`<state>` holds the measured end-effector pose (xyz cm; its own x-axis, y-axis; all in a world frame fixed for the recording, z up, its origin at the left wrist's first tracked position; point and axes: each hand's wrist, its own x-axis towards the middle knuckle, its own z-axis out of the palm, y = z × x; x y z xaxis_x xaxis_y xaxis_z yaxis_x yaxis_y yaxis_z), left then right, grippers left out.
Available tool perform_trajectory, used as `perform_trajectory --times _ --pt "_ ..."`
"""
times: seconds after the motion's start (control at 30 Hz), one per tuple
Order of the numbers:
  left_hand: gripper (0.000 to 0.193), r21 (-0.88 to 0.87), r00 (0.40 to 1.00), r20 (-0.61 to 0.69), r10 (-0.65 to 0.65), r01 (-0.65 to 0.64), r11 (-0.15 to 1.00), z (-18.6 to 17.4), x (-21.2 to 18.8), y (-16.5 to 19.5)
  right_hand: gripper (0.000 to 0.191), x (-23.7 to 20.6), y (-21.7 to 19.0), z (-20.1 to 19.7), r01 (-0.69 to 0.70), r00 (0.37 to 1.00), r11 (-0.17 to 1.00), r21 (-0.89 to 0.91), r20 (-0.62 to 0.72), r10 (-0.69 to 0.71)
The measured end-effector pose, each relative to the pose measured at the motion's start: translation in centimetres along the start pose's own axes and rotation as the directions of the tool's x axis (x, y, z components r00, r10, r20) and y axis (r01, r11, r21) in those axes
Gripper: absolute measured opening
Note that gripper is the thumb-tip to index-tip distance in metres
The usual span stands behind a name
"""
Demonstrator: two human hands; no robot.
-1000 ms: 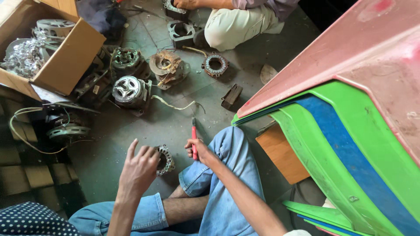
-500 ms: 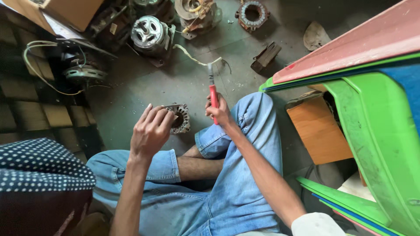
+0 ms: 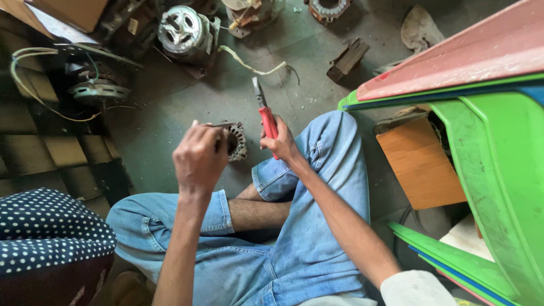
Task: The person sits on the floor of a workshop and dismantles electric motor stators. They hold each motor housing and strike it with a hammer, use pliers to pull out copper windings and wires, and set the emptied housings aside while another worker handles parts nearby.
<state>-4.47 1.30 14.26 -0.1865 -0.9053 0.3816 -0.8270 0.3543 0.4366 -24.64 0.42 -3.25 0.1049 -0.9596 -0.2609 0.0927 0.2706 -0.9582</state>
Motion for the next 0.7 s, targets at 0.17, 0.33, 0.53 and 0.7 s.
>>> perform_trajectory --times 0.17,0.33,0.53,0.7 --pt "0.007 -0.068 0.995 -0.09 -0.031 0.025 0.997 -0.4 0.2 1.1 0.053 0.3 0.6 -0.2 -0.004 0.999 0.984 -0.179 0.037 0.011" --pt "0.014 -0.158 0.973 -0.224 -0.054 0.019 0.987 -2.5 0.4 3.1 0.062 0.0 0.5 0.1 -0.102 0.988 0.97 -0.221 0.092 0.124" --pt "0.02 -0.263 0.941 -0.331 -0.071 -0.02 0.965 -6.4 0.7 5.3 0.05 -3.9 -3.5 3.5 -0.203 0.976 0.951 0.231 0.125 0.178" --pt "0.024 -0.275 0.913 -0.405 -0.057 -0.062 0.959 -10.2 1.3 6.2 0.046 -7.3 -9.0 4.5 0.038 0.999 0.996 -0.076 0.0 -0.038"
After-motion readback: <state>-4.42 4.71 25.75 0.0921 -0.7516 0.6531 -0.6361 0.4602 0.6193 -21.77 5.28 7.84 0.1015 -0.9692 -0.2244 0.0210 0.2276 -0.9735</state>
